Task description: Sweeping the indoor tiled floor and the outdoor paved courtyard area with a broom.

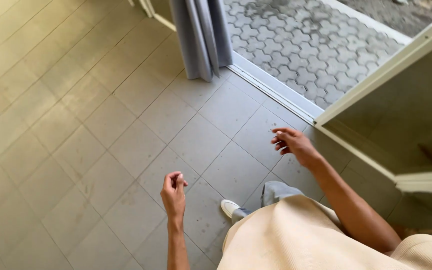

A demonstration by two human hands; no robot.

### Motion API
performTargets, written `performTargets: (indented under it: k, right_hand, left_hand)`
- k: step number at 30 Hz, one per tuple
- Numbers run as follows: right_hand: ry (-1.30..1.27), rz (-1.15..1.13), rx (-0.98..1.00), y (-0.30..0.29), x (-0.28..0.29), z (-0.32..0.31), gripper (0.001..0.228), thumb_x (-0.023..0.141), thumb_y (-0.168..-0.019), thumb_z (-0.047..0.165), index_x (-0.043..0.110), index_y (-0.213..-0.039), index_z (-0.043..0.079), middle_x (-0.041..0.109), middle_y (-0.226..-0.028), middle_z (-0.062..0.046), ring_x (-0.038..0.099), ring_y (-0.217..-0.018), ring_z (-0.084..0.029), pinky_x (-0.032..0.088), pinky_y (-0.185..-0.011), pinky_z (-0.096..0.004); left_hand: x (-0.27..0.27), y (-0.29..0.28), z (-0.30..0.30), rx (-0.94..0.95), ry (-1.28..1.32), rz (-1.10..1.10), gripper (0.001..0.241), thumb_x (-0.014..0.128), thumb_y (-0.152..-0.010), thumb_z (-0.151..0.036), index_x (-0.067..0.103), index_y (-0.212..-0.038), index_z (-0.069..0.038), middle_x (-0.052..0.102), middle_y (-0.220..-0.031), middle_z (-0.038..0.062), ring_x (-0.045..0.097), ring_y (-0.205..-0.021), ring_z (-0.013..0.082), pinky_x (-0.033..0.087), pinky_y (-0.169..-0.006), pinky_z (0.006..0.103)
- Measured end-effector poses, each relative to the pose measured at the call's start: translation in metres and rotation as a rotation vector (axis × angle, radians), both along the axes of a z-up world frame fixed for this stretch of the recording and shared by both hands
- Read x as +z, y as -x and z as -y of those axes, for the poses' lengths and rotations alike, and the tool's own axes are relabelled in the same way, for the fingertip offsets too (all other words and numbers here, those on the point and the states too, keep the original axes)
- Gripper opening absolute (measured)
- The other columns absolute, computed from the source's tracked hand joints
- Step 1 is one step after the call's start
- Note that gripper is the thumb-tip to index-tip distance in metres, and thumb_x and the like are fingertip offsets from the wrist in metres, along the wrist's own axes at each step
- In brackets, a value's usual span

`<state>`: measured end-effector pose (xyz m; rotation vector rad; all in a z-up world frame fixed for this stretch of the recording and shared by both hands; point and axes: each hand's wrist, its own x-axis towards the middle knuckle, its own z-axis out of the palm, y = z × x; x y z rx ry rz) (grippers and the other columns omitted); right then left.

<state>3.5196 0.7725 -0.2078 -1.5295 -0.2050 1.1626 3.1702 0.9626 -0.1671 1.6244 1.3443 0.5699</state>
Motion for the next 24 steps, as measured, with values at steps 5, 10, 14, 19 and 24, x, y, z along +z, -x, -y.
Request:
performTargets:
  k: [5,10,14,19,24]
  right_hand:
    - [0.072,-0.030,-0.418,-0.059,-0.045,0.006,0.026,0.062,-0.101,0.024,0.069,-0.122,0.010,0.074,-0.090,-0.012,0.072,-0.071,-0.022,0.060,-0.058,-0.033]
    - [0.126,-0.077,-0.501,-0.130,-0.096,-0.019,0.025,0.060,-0.103,0.026,0.068,-0.122,0.013,0.074,-0.092,-0.011,0.073,-0.073,-0.021,0.061,-0.058,-0.033]
    - [0.127,-0.129,-0.527,-0.223,-0.149,-0.079,0.033,0.052,-0.106,0.035,0.066,-0.125,0.012,0.074,-0.091,-0.010,0.072,-0.072,-0.022,0.060,-0.058,-0.033]
    - [0.102,-0.150,-0.505,-0.334,-0.123,-0.197,0.037,0.050,-0.105,0.036,0.067,-0.124,0.008,0.075,-0.088,-0.012,0.073,-0.068,-0.023,0.061,-0.055,-0.034]
    - [0.039,-0.121,-0.414,-0.423,-0.080,-0.282,0.030,0.057,-0.102,0.028,0.070,-0.120,0.008,0.075,-0.085,-0.013,0.074,-0.068,-0.023,0.062,-0.055,-0.034]
  left_hand:
    - [-0.022,-0.103,-0.067,-0.148,-0.016,0.044,0.021,0.065,-0.100,-0.034,0.069,-0.089,-0.016,0.072,-0.064,0.002,0.064,-0.068,0.0140,0.052,-0.077,0.0328]
    - [-0.058,-0.223,-0.095,-0.295,0.117,0.073,0.017,0.063,-0.098,-0.029,0.070,-0.091,-0.015,0.070,-0.062,0.004,0.065,-0.069,0.0165,0.053,-0.078,0.0333]
    - [-0.080,-0.303,-0.136,-0.380,0.213,0.037,0.018,0.061,-0.100,-0.028,0.070,-0.103,-0.013,0.073,-0.067,0.006,0.070,-0.066,0.0152,0.057,-0.075,0.0334]
    - [-0.075,-0.382,-0.200,-0.327,0.213,-0.135,0.018,0.060,-0.099,-0.025,0.070,-0.108,-0.012,0.074,-0.072,0.008,0.073,-0.068,0.0180,0.057,-0.073,0.0351]
    - [-0.074,-0.475,-0.262,-0.366,0.175,-0.268,0.022,0.058,-0.100,-0.027,0.068,-0.111,-0.011,0.075,-0.077,0.008,0.073,-0.072,0.0197,0.057,-0.077,0.0377]
